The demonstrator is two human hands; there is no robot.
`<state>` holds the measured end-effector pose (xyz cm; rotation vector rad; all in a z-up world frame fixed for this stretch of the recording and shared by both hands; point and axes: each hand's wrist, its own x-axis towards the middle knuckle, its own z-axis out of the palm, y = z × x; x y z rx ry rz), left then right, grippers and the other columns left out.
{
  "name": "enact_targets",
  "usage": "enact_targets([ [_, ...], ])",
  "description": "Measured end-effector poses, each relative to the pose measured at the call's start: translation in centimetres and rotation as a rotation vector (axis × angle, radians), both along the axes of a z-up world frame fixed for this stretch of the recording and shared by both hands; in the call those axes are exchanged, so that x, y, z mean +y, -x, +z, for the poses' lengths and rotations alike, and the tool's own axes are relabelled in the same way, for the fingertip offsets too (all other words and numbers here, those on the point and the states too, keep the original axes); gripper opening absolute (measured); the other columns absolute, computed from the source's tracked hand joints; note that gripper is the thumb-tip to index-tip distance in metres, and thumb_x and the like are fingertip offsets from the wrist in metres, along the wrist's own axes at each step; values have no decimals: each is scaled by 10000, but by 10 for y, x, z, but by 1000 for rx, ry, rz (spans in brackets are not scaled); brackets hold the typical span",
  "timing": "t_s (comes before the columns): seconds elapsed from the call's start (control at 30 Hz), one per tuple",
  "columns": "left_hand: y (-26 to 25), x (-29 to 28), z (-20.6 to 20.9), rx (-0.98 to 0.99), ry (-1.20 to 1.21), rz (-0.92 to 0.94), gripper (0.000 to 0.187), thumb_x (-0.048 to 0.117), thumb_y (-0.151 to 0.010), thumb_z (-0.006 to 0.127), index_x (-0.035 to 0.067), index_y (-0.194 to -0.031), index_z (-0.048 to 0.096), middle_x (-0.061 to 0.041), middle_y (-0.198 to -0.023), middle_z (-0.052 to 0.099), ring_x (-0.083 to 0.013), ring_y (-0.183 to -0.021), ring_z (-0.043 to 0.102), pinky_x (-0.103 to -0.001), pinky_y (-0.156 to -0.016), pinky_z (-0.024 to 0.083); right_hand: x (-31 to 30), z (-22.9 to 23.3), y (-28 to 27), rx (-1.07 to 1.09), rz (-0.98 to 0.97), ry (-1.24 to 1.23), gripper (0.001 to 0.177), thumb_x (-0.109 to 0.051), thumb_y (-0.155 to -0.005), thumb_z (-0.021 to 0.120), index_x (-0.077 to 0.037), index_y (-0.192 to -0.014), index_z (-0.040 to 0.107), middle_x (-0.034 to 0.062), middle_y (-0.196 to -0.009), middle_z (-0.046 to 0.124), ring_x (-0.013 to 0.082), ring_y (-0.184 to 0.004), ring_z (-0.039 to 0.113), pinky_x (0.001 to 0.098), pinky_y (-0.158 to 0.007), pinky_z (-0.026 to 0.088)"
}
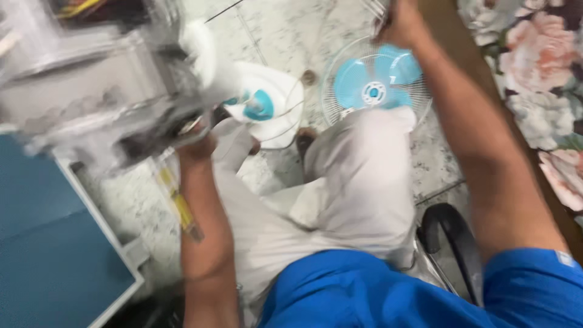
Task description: The person uses a screwdriver to loosen and remove screws from the housing of an electric fan motor. They separate the motor casing from the fan stand and continue to unscrew components while holding the motor assembly.
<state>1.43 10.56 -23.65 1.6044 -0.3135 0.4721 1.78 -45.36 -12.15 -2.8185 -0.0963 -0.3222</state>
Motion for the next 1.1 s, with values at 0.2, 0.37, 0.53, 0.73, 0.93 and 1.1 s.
enact_targets([
  [0.2,5,42,33,-510,-20,270,961,724,-1029,205,-64,-1520,452,-227,-1534,560,-354,-1369,622,-523,-1127,568,-28,-82,93,903,-590,-199,419,-232,-646,969,-28,-970,798,167,-948,759,290,-866,737,427,-805,583],
  [0.37,21,6,107,-327,79,-13,909,768,-916,330,251,-1660,252,34,-1700,289,-168,-1578,320,-366,-1312,251,-38,-110,115,852,-662,-506,410,-140,-654,936,-68,-1014,754,127,-886,737,205,-684,675,356,-619,569],
  [0.53,14,-13,130,-311,110,-6,934,773,-923,354,209,-1663,272,-4,-1691,314,-212,-1514,358,-406,-1300,286,-44,-125,125,708,-759,-698,364,-130,-700,909,-51,-1003,724,102,-821,720,144,-575,613,324,-499,509],
  [0.73,4,0,108,-318,69,31,936,743,-942,431,199,-1659,170,-35,-1703,252,-260,-1572,350,-448,-1302,301,-55,-127,143,746,-735,-772,258,-142,-795,856,-24,-987,731,73,-780,712,114,-542,571,297,-455,453],
  [0.93,6,-21,116,-262,-184,188,1129,705,-878,677,103,-1646,111,-102,-1705,245,-286,-1567,320,-457,-1301,302,-53,-86,148,566,-535,-912,282,-131,-844,827,-16,-1079,722,64,-735,663,101,-536,564,280,-448,436],
  [1.1,18,-95,176,-485,-1056,714,1008,630,-600,950,-43,-1251,577,-194,-1246,624,-380,-1081,660,-601,-936,468,-29,-5,161,428,-275,-1053,321,-53,-891,741,-13,-1203,682,-2,-790,644,57,-571,502,238,-478,385],
])
